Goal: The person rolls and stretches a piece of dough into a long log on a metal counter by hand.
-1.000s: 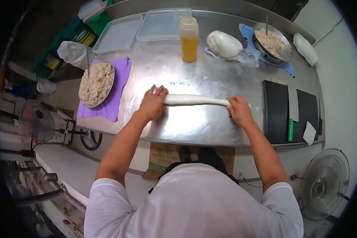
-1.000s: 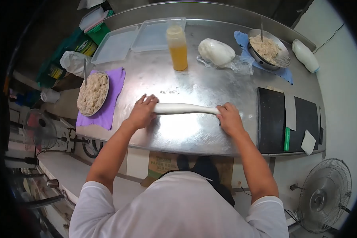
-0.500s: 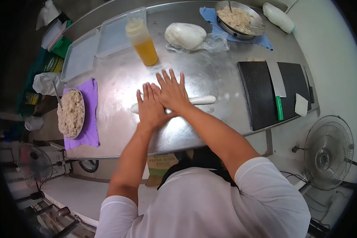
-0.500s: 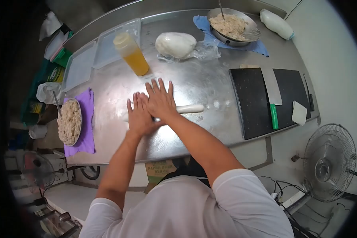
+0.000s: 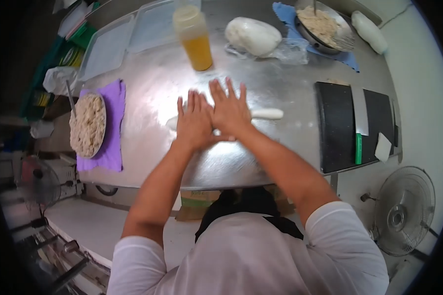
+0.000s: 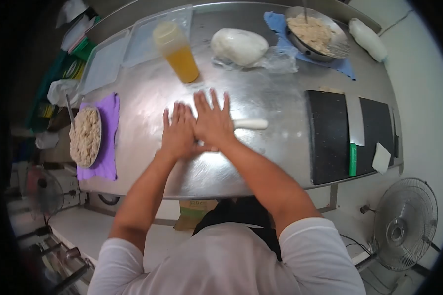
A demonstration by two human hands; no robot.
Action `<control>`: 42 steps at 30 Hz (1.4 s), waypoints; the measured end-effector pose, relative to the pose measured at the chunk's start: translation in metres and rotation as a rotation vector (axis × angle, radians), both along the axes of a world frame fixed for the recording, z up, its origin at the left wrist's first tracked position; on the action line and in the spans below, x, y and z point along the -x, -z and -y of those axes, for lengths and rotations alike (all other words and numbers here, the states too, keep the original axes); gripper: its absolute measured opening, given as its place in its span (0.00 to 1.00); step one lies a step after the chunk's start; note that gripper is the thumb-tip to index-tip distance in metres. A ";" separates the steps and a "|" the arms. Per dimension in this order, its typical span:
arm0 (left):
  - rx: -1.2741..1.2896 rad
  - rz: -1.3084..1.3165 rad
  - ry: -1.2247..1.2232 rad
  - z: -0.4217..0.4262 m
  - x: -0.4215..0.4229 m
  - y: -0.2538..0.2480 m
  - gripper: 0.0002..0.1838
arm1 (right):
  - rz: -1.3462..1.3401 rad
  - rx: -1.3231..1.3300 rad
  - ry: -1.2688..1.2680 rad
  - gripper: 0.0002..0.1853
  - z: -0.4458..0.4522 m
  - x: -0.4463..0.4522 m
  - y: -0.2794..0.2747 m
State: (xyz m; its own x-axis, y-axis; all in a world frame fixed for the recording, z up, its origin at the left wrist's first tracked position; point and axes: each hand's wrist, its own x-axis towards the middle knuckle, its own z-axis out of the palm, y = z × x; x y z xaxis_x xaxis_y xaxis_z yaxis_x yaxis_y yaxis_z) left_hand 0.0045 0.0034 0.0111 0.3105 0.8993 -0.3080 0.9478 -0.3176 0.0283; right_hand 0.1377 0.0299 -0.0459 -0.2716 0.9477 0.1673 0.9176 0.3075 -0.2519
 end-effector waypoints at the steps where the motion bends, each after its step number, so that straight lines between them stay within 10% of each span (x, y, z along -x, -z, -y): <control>1: -0.032 -0.004 0.007 -0.015 0.001 0.003 0.84 | -0.024 0.020 0.017 0.37 -0.013 0.000 0.001; 9: -0.092 0.250 -0.017 0.128 0.023 0.015 0.81 | 0.000 0.091 -0.123 0.38 0.100 -0.014 -0.011; 18: -0.147 0.101 0.043 -0.035 0.024 0.012 0.81 | 0.077 0.092 0.015 0.37 -0.020 0.007 -0.017; 26: -0.122 0.326 0.031 0.118 0.046 0.025 0.82 | 0.076 0.098 -0.133 0.38 0.090 -0.005 -0.012; 34: -0.111 0.163 0.026 -0.055 0.047 0.021 0.85 | 0.134 0.041 0.028 0.39 -0.030 0.009 -0.010; 39: -0.063 0.255 0.071 0.082 0.056 0.016 0.85 | 0.090 0.188 -0.147 0.43 0.064 -0.006 -0.022; 42: -0.134 0.335 0.099 0.102 0.068 0.028 0.68 | -0.043 -0.036 -0.234 0.37 0.106 -0.022 -0.019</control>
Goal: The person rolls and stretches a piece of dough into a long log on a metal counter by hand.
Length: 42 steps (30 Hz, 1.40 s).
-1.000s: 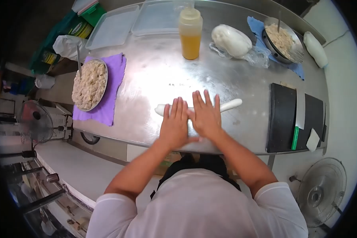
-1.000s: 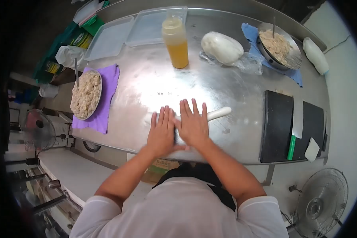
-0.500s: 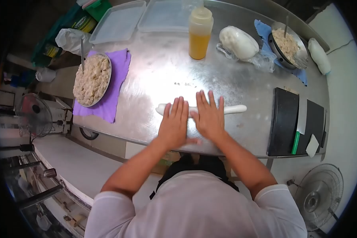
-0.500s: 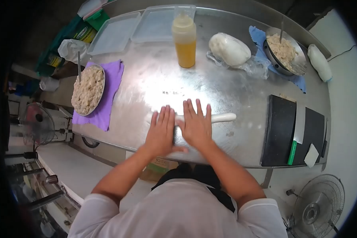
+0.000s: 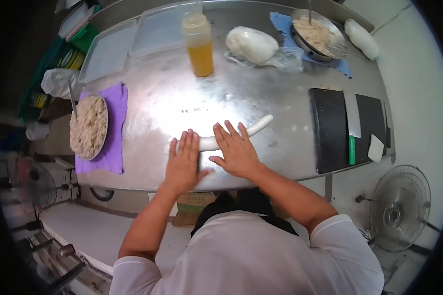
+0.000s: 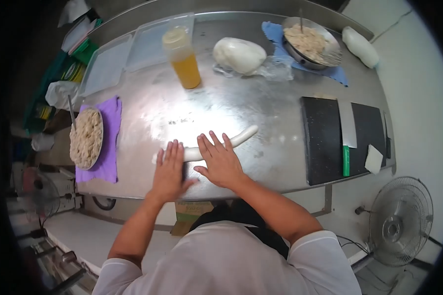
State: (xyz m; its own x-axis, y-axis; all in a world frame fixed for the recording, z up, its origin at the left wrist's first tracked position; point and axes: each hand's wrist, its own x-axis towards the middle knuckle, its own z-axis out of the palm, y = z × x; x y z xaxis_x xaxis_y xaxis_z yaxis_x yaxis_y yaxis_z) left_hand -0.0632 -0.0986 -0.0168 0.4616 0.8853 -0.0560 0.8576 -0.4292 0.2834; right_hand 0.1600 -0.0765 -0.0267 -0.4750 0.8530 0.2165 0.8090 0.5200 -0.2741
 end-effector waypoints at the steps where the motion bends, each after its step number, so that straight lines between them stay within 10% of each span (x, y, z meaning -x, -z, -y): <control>1: -0.091 -0.012 0.019 -0.019 0.004 0.007 0.58 | 0.008 -0.013 0.009 0.37 -0.007 -0.007 0.005; 5: -0.092 0.153 -0.030 -0.059 0.008 -0.008 0.22 | -0.076 0.068 -0.065 0.19 -0.033 -0.038 0.002; 10: -0.180 0.369 0.165 -0.080 -0.048 -0.029 0.21 | -0.117 -0.038 0.048 0.18 -0.049 -0.119 -0.018; 13: 0.075 0.191 0.168 -0.079 -0.069 -0.007 0.29 | 0.089 0.272 0.171 0.23 -0.026 -0.164 -0.033; 15: -0.350 -0.252 0.023 -0.066 -0.072 0.034 0.47 | 0.164 0.164 0.246 0.25 -0.020 -0.169 -0.026; 21: 0.031 -0.112 0.030 -0.046 -0.159 -0.020 0.74 | 0.112 0.133 0.348 0.37 -0.044 -0.093 0.011; 26: 0.125 -0.329 -0.074 -0.159 -0.182 -0.038 0.75 | 0.018 0.055 0.344 0.36 -0.115 -0.101 0.014; 34: 0.163 -0.150 -0.051 0.005 -0.135 -0.020 0.88 | 0.037 0.294 0.050 0.38 -0.003 -0.115 -0.013; 42: 0.158 -0.286 -0.091 -0.161 -0.165 -0.024 0.88 | 0.024 0.064 0.299 0.37 -0.136 -0.109 0.014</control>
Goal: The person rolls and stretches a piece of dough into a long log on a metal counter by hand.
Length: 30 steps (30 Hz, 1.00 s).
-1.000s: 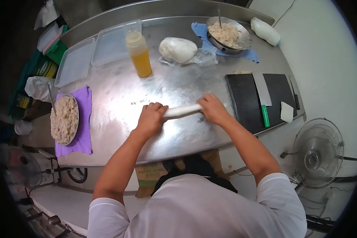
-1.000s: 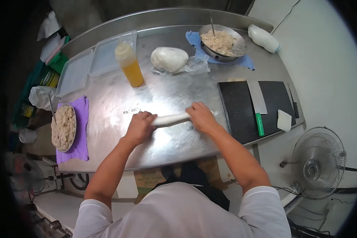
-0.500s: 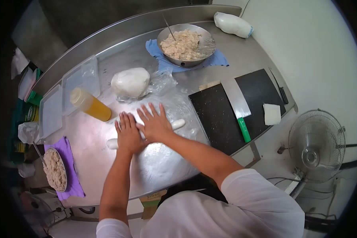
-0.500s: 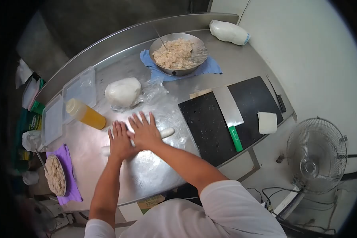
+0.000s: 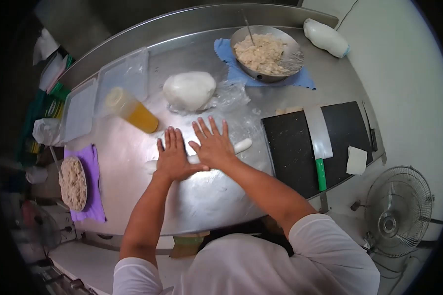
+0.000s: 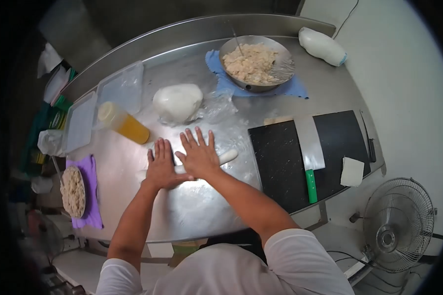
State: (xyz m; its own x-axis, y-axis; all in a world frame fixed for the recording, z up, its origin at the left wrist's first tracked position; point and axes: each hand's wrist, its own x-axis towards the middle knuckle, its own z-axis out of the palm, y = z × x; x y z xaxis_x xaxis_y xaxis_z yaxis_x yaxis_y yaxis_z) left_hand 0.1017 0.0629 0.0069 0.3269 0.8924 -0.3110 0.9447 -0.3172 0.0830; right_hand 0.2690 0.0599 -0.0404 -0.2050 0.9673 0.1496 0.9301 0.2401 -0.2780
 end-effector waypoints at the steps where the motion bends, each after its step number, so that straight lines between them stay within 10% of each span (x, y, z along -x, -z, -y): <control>1: -0.032 0.023 0.023 0.015 0.006 0.005 0.86 | 0.002 -0.003 -0.029 0.36 0.013 0.001 -0.002; 8: -0.141 0.229 0.053 0.189 0.055 0.011 0.84 | 0.045 0.100 -0.065 0.36 0.145 -0.002 -0.011; 14: -0.095 0.071 -0.002 0.041 0.059 0.004 0.81 | 0.182 0.203 0.082 0.37 0.071 -0.004 -0.014; 30: -0.178 0.165 0.098 0.040 0.013 0.014 0.78 | 0.036 0.128 0.167 0.33 0.040 0.034 -0.005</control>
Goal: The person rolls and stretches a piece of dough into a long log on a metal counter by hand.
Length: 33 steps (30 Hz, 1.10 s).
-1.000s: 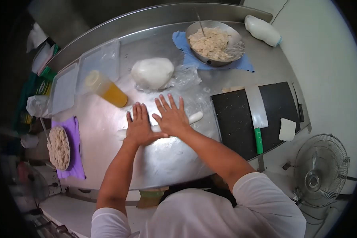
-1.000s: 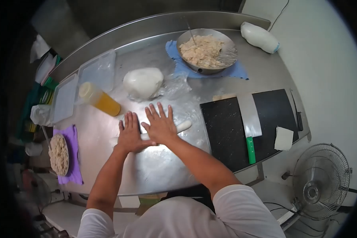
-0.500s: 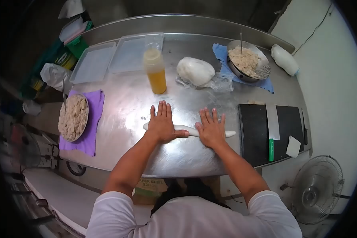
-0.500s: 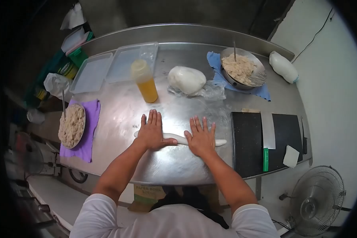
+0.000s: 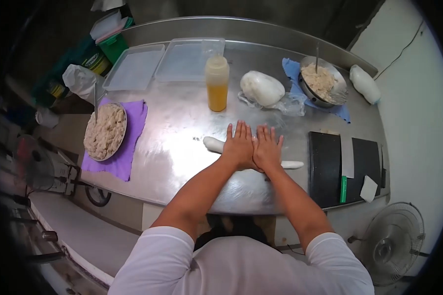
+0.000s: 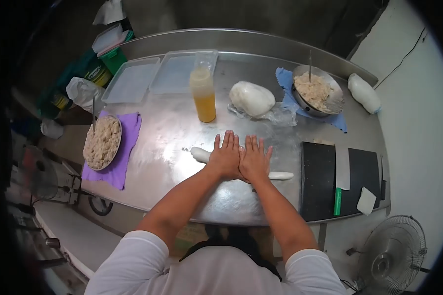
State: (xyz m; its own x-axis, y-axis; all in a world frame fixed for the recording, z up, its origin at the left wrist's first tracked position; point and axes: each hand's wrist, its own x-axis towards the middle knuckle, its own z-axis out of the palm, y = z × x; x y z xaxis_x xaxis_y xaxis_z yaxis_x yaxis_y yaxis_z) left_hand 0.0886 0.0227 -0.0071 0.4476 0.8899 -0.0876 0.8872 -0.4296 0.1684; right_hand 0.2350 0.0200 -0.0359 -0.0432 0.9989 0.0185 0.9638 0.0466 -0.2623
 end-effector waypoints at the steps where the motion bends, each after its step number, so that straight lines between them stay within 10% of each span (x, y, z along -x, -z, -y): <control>1: -0.024 -0.001 0.023 0.008 0.002 0.007 0.78 | 0.004 -0.035 -0.038 0.33 0.008 -0.001 0.000; 6: 0.043 0.147 0.040 0.116 0.036 0.002 0.82 | 0.042 -0.015 -0.171 0.34 0.081 0.002 0.001; 12: 0.044 -0.049 -0.024 0.003 0.048 -0.011 0.86 | 0.087 -0.053 -0.137 0.33 0.048 0.003 0.012; 33: 0.085 -0.127 -0.130 0.109 0.096 -0.025 0.82 | 0.109 -0.035 -0.154 0.34 0.070 0.005 -0.006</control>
